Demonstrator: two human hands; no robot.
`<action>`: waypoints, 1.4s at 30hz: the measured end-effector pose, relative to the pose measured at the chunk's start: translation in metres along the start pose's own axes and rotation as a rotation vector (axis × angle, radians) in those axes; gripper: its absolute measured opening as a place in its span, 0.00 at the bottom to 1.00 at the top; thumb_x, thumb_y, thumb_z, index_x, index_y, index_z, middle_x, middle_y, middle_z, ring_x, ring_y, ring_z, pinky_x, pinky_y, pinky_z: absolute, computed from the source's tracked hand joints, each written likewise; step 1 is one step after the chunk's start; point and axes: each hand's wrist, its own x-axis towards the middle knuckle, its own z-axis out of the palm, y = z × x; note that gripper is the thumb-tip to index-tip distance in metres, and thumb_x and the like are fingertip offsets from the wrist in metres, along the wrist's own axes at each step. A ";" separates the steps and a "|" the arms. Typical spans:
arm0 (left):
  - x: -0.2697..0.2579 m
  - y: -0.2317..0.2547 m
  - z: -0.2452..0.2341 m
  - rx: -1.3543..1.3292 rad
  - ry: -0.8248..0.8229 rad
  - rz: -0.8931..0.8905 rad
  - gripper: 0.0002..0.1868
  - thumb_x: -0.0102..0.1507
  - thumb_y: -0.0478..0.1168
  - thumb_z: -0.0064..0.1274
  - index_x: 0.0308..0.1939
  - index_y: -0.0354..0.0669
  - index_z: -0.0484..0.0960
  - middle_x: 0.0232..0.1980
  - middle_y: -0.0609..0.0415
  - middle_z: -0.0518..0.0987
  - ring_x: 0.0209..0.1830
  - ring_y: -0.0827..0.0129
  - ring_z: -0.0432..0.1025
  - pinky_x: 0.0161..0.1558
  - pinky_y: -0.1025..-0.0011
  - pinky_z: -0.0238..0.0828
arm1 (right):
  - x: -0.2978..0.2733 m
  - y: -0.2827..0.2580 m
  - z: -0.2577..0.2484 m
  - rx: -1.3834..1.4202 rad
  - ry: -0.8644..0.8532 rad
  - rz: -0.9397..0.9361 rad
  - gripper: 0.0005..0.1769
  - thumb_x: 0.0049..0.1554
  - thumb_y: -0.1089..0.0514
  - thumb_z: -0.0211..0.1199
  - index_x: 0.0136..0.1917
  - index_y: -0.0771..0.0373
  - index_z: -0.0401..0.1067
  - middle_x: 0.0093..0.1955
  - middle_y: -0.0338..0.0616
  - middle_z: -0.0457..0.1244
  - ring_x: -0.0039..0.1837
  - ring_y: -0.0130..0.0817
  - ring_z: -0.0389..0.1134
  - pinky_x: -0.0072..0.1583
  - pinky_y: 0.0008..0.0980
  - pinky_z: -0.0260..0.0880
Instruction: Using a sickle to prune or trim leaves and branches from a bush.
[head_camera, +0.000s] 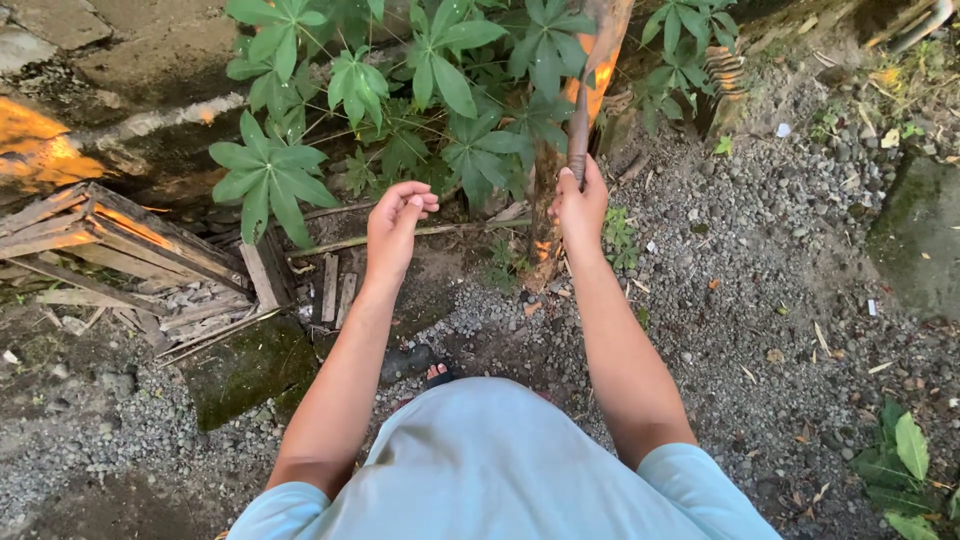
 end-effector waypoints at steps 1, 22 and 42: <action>0.001 -0.001 0.000 0.000 0.000 0.001 0.11 0.72 0.34 0.44 0.55 0.36 0.78 0.49 0.51 0.83 0.50 0.70 0.77 0.53 0.71 0.73 | 0.003 -0.001 0.001 0.001 -0.001 -0.001 0.21 0.65 0.62 0.56 0.71 0.64 0.65 0.36 0.35 0.58 0.28 0.21 0.56 0.32 0.27 0.63; 0.003 -0.003 0.004 -0.045 -0.020 -0.001 0.11 0.72 0.33 0.44 0.55 0.36 0.78 0.50 0.52 0.83 0.50 0.70 0.77 0.53 0.72 0.72 | 0.005 0.013 -0.009 -0.076 0.046 -0.043 0.23 0.64 0.64 0.56 0.73 0.65 0.64 0.34 0.35 0.58 0.29 0.22 0.58 0.32 0.28 0.63; -0.050 -0.005 -0.027 -0.056 0.221 0.090 0.10 0.72 0.33 0.45 0.55 0.36 0.78 0.49 0.52 0.83 0.49 0.72 0.77 0.52 0.73 0.72 | -0.075 -0.032 0.043 -0.376 -0.369 -0.127 0.33 0.63 0.62 0.59 0.79 0.59 0.56 0.43 0.38 0.65 0.34 0.22 0.63 0.34 0.25 0.64</action>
